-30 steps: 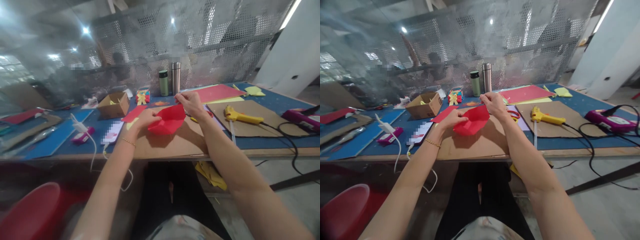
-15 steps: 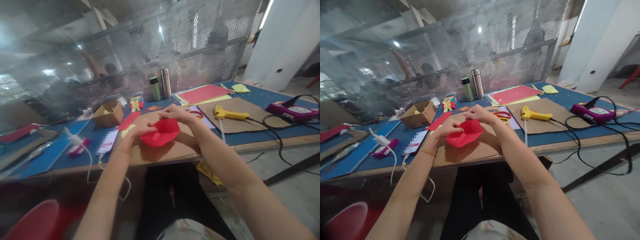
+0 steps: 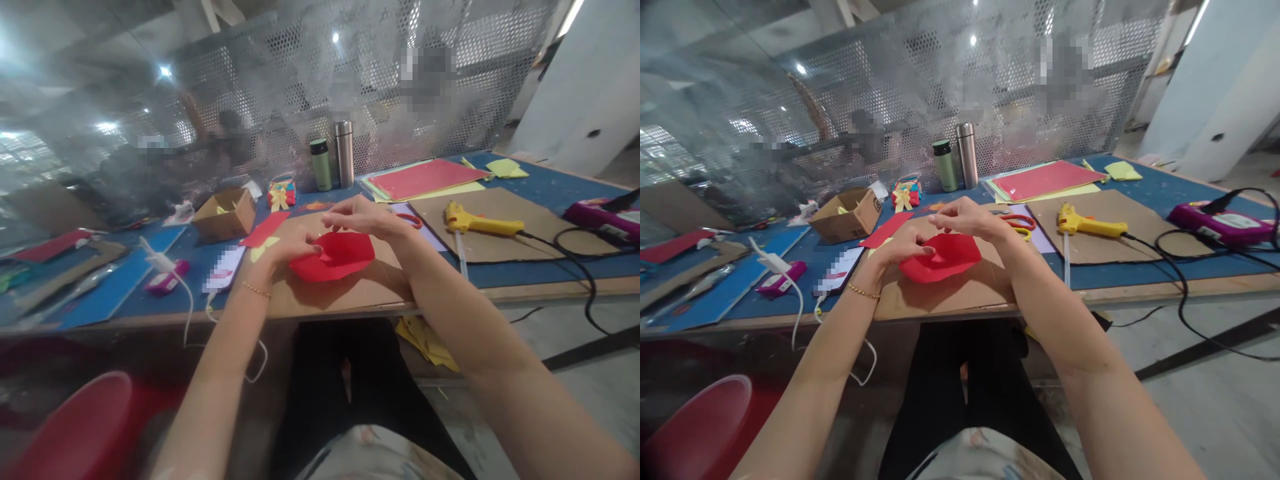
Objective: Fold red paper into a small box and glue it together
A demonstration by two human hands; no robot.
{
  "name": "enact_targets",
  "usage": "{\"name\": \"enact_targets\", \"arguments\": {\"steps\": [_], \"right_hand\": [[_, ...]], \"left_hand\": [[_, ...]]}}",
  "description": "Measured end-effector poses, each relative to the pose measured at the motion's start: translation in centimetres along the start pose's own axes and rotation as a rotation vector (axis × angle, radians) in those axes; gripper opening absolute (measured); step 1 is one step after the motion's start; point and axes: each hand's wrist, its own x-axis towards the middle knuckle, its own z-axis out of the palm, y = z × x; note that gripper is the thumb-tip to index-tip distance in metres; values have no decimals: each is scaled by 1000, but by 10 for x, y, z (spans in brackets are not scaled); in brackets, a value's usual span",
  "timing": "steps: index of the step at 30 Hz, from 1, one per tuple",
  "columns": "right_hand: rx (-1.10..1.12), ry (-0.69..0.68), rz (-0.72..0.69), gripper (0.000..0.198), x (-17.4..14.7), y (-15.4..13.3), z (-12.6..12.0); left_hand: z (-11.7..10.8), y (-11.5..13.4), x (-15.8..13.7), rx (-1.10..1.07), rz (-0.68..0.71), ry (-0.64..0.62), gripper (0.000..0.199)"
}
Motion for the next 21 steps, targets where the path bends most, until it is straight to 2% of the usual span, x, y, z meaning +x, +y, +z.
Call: {"name": "enact_targets", "arguments": {"steps": [3,7,10,17,21], "right_hand": [[-160,-50,36,27,-6,-10,-5],[-418,-202,35,21,-11,-21,-7],[-447,-292,-30,20,-11,-23,-4],[-517,-286,-55,21,-11,-25,4],[-556,-278,-87,20,-10,-24,5]], "left_hand": [[1,5,-5,20,60,-35,27],[2,11,-11,20,102,-111,24],[3,13,-11,32,121,-164,25],[2,15,-9,111,146,-208,29],[2,18,-10,121,136,-192,33]]}}
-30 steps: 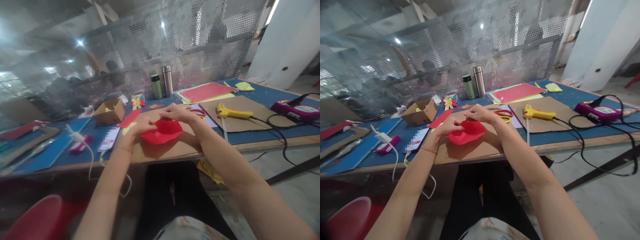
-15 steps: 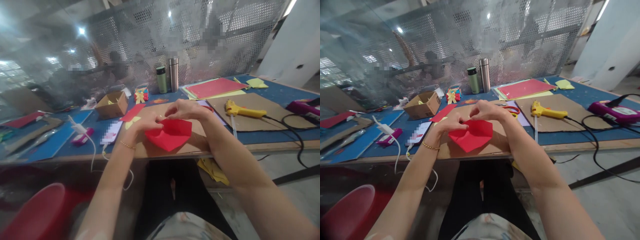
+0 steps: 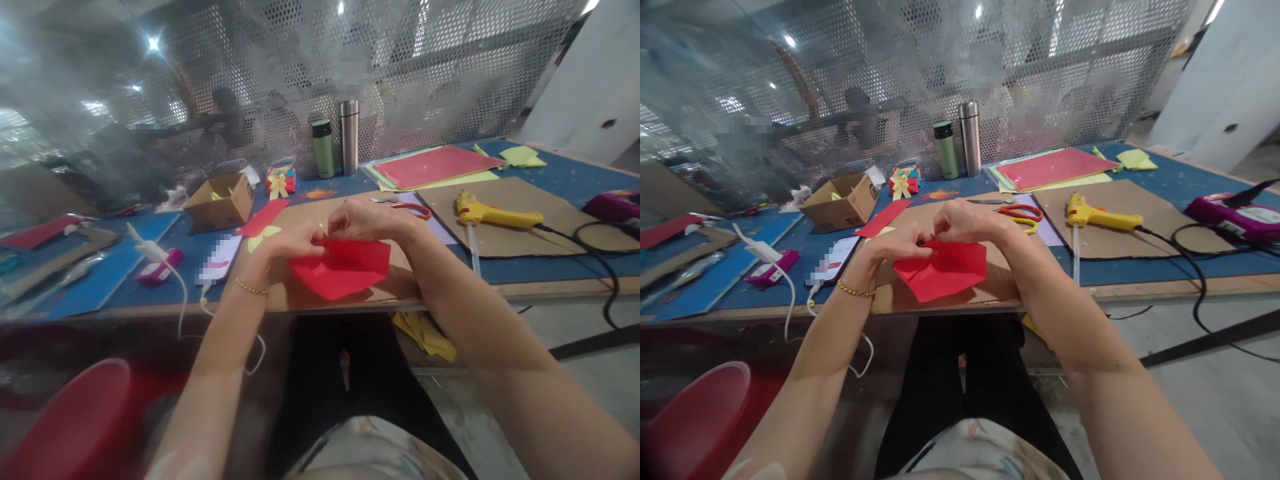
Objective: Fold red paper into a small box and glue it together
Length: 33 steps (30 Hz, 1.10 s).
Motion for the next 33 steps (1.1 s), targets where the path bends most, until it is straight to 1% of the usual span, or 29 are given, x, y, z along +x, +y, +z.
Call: {"name": "enact_targets", "arguments": {"steps": [4,7,10,12,16,24,29,31,33], "right_hand": [[-20,8,-28,22,1,3,2],[-15,3,-7,24,1,4,2],[-47,-47,35,25,0,5,-1],[-101,-71,80,26,-1,4,-3],[-184,-55,146,27,-4,-3,-5],[-159,-50,155,19,-9,-14,-4],[-110,-44,99,15,-8,-11,-3],[-47,-32,53,28,-5,-6,-3],[59,9,10,42,-1,3,-2]], "left_hand": [[0,-3,1,-28,10,14,33],[0,-6,2,-42,57,17,31],[-1,-8,3,-52,77,8,32],[-1,-9,3,-44,59,6,35],[1,-9,3,-26,4,38,37],[3,-4,3,-23,-20,33,36],[0,-8,3,-59,43,-27,30],[-2,-10,2,-68,71,-37,27],[-5,-10,1,-84,82,-43,23]]}}
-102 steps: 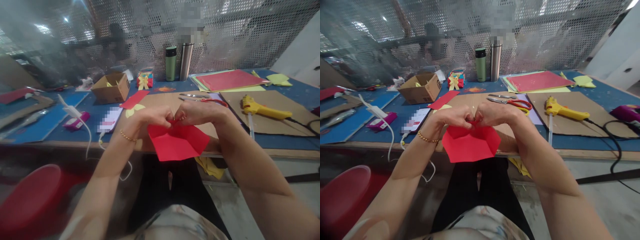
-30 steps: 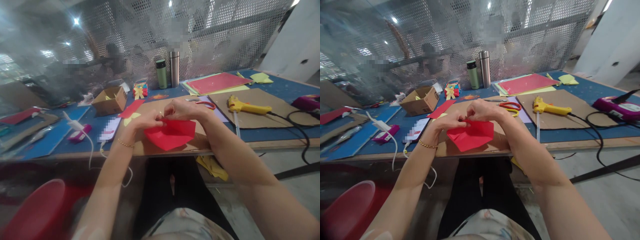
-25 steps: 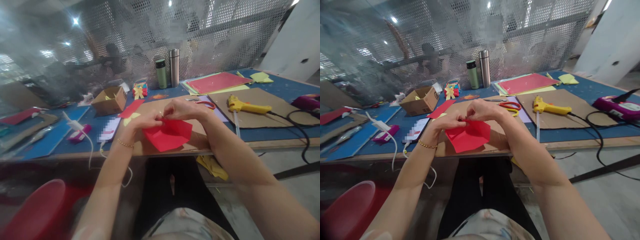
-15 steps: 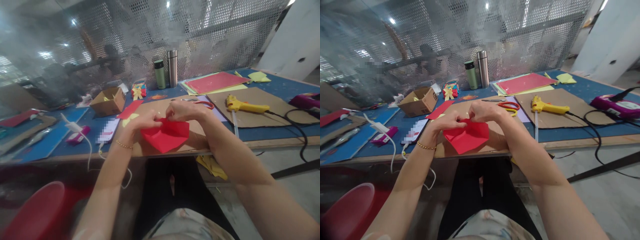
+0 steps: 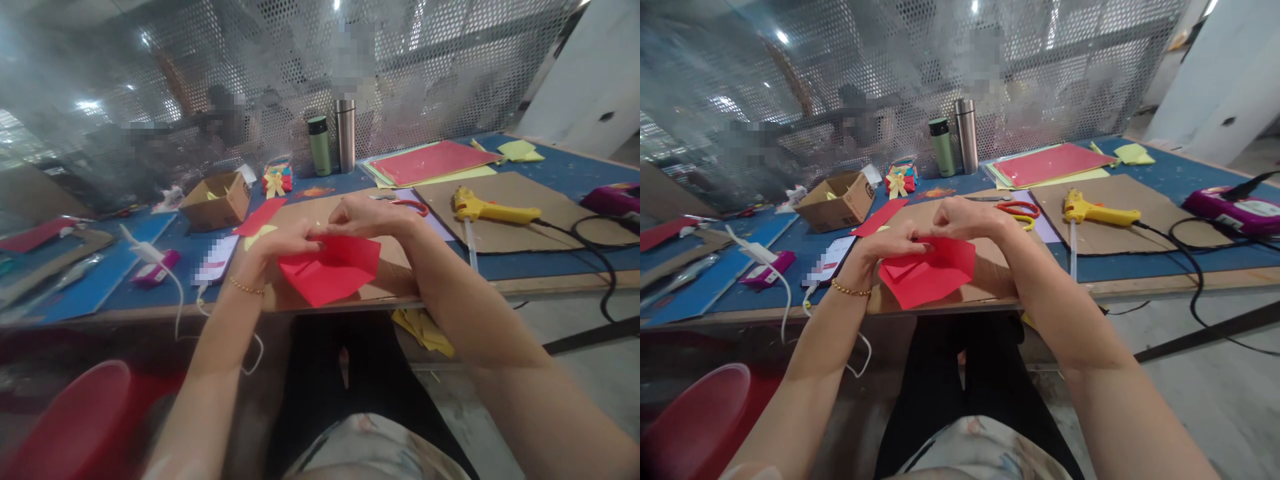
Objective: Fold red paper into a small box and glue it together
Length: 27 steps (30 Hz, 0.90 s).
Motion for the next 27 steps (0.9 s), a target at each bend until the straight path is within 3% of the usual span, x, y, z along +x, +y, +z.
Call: {"name": "enact_targets", "arguments": {"steps": [3,7,11,14,20,27], "right_hand": [[189,30,-43,45,4,13,1],[382,-167,-68,32,7,24,2],[500,-222,-56,42,9,30,4],[498,-208,-46,48,11,31,6],[355,-160,-10,40,8,23,4],[331,-136,-52,49,7,19,4]], "left_hand": [[-3,1,-5,-88,-23,-20,24],[-4,-2,-13,-281,-94,12,34],[-3,-7,-16,-366,-107,84,32],[-3,-9,-14,-326,-97,85,30],[-2,-6,-10,-228,-166,16,26],[2,-4,-4,-91,-40,10,37]]}}
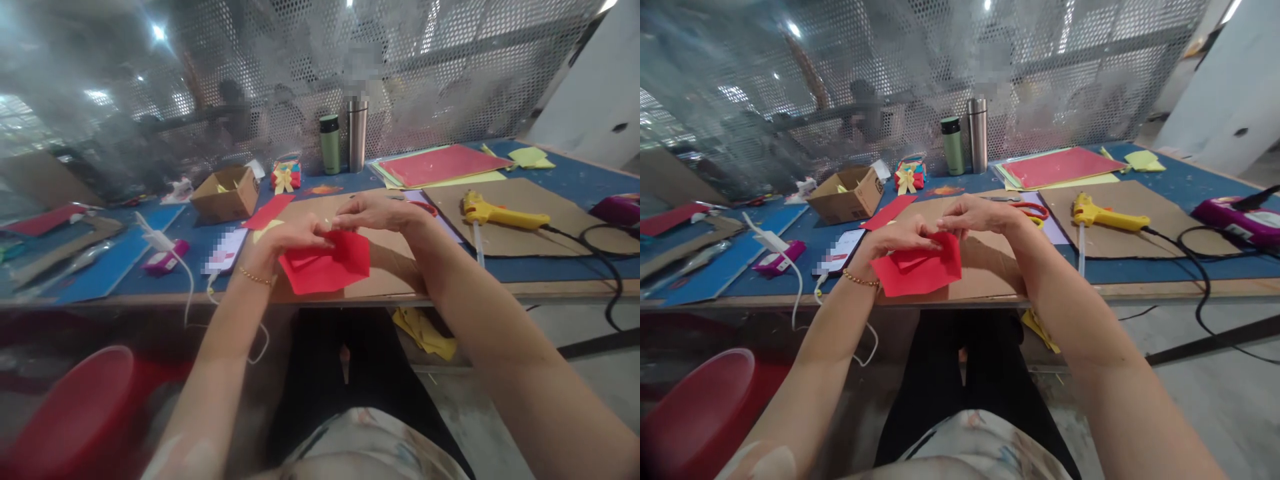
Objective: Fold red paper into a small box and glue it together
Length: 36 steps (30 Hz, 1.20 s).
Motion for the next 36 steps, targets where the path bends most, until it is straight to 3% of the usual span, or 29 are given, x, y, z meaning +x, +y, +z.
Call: {"name": "enact_targets", "arguments": {"steps": [8,12,17,25,28,31,36], "right_hand": [[-133,-53,42,34,0,-12,6],[-151,-13,32,30,0,-13,6],[-180,25,27,28,-1,-15,4],[-132,12,46,49,-3,-12,1],[-178,0,81,41,-2,-11,2],[-219,-26,62,23,-2,-10,2],[-264,-32,37,21,-3,-5,0]], "left_hand": [[8,0,6,-13,65,-21,25],[2,-3,5,-6,91,-30,36],[-3,-4,2,-21,109,-42,25],[-1,-10,3,129,8,111,28],[4,0,3,107,16,122,32],[4,8,2,63,35,74,37],[-7,5,-7,117,-97,-43,32]]}}
